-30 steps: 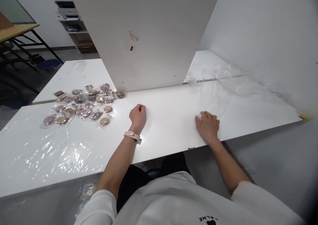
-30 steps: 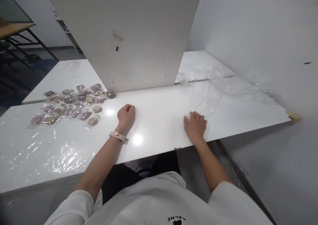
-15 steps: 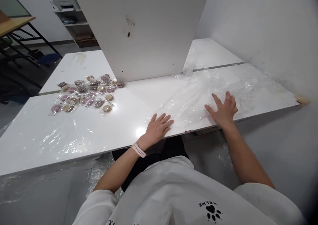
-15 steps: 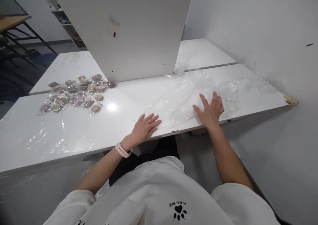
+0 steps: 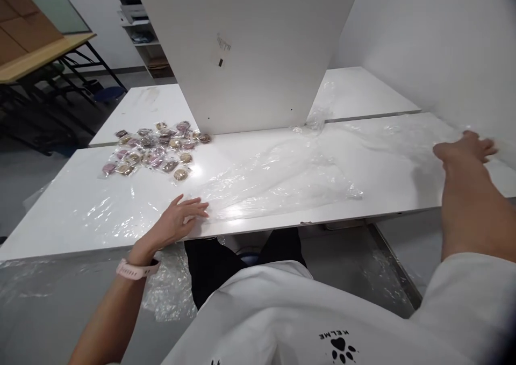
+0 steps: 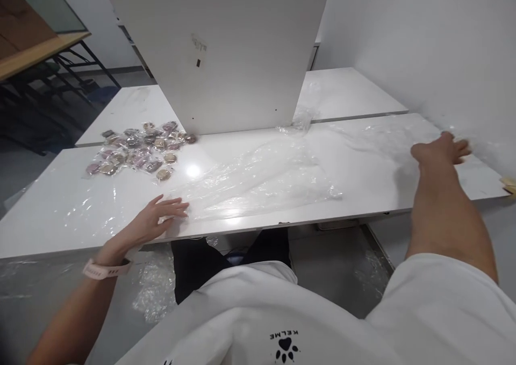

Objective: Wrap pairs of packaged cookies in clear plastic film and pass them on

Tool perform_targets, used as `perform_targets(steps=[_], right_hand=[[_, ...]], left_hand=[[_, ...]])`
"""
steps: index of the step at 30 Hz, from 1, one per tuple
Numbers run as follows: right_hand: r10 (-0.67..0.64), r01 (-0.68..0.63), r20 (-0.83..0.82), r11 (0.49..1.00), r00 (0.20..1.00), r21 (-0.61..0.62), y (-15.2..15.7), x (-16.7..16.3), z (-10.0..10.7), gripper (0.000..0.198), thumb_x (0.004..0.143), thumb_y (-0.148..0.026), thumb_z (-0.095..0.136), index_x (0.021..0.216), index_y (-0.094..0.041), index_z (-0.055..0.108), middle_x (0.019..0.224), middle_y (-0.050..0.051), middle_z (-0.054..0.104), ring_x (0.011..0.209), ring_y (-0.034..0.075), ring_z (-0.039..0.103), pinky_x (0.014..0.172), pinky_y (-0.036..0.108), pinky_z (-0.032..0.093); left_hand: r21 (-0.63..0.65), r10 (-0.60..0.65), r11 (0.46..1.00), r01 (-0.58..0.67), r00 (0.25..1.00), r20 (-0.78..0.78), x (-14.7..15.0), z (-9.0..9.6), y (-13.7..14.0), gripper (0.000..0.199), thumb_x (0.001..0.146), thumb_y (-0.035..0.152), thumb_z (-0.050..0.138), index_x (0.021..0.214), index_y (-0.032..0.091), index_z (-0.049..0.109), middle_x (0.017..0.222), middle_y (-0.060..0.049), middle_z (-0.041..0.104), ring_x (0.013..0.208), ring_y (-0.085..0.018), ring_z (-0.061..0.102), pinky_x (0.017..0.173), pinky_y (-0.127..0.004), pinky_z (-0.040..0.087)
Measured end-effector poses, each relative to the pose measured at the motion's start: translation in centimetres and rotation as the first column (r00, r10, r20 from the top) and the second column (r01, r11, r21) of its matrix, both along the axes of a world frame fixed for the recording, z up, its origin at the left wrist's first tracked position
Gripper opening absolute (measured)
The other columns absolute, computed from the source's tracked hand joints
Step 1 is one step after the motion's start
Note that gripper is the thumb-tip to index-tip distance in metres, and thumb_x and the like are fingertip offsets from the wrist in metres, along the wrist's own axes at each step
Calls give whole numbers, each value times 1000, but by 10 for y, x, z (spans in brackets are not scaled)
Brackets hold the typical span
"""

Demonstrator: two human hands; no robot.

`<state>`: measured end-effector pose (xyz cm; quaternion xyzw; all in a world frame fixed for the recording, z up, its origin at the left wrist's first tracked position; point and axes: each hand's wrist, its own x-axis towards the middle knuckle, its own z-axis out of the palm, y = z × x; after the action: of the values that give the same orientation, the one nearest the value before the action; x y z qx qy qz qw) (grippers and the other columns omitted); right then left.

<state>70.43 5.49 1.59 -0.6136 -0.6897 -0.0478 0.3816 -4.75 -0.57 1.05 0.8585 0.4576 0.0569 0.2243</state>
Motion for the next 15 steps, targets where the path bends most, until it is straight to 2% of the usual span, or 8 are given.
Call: perform_targets(steps=[2,4,6,8,9,12,14,15], right_hand=[[-171,174,-32,964,985,200,6,-41,2,67,91,-74,43,144,-34,51,152,14,44,145,48,30,113,74,22],[-236,239,-39,945,971,224,6,-116,-8,57,99,-64,38,143,-32,53,147,14,50,140,45,39,112,77,23],[34,-34,1,999,999,10,-4,-205,-28,58,103,-56,30,146,-22,50,142,18,55,134,38,49,110,69,38],[269,-258,78,958,960,-125,-27,-280,-49,58,100,-61,41,143,-24,55,145,12,56,136,33,51,111,58,44],[399,-358,126,897,908,-260,-42,-305,-57,58,100,-60,40,145,-26,53,152,10,51,141,34,46,113,59,42],[601,-477,105,717,792,-508,-85,-318,-58,48,103,-53,37,146,-37,52,158,1,44,147,32,39,116,58,39],[614,-491,-1,629,789,-602,-99,-296,-44,42,102,-53,43,139,-42,59,152,-2,51,138,30,51,106,49,52],[565,-469,-52,626,823,-623,-99,-284,-37,39,101,-54,45,134,-43,63,146,-2,57,130,29,59,95,44,58]], left_hand=[[-57,71,996,-68,996,61,0,18,-9,33,95,48,52,117,32,71,146,-1,59,143,-31,47,121,-60,27],[-124,148,984,-128,975,165,14,28,-13,41,99,53,46,130,33,64,151,-2,54,141,-29,48,117,-52,38],[-134,199,976,-174,958,208,36,28,-12,50,102,56,36,139,30,57,151,-4,54,138,-27,52,112,-46,44],[-57,189,981,-183,974,124,52,21,-8,58,100,61,36,142,25,55,152,-9,53,138,-30,51,111,-49,45],[-19,161,987,-160,985,62,55,17,-6,60,98,64,39,139,23,58,150,-11,55,136,-32,52,109,-50,46],[-69,112,991,-114,993,-37,43,13,-1,55,97,65,41,115,24,72,125,-9,71,113,-30,66,93,-44,55],[-74,261,962,-261,965,-19,25,15,7,53,100,62,38,105,23,73,106,-8,75,96,-26,69,84,-41,57],[-16,377,926,-377,926,-7,17,15,15,51,100,59,38,107,22,72,106,-9,74,98,-27,68,85,-43,57]])
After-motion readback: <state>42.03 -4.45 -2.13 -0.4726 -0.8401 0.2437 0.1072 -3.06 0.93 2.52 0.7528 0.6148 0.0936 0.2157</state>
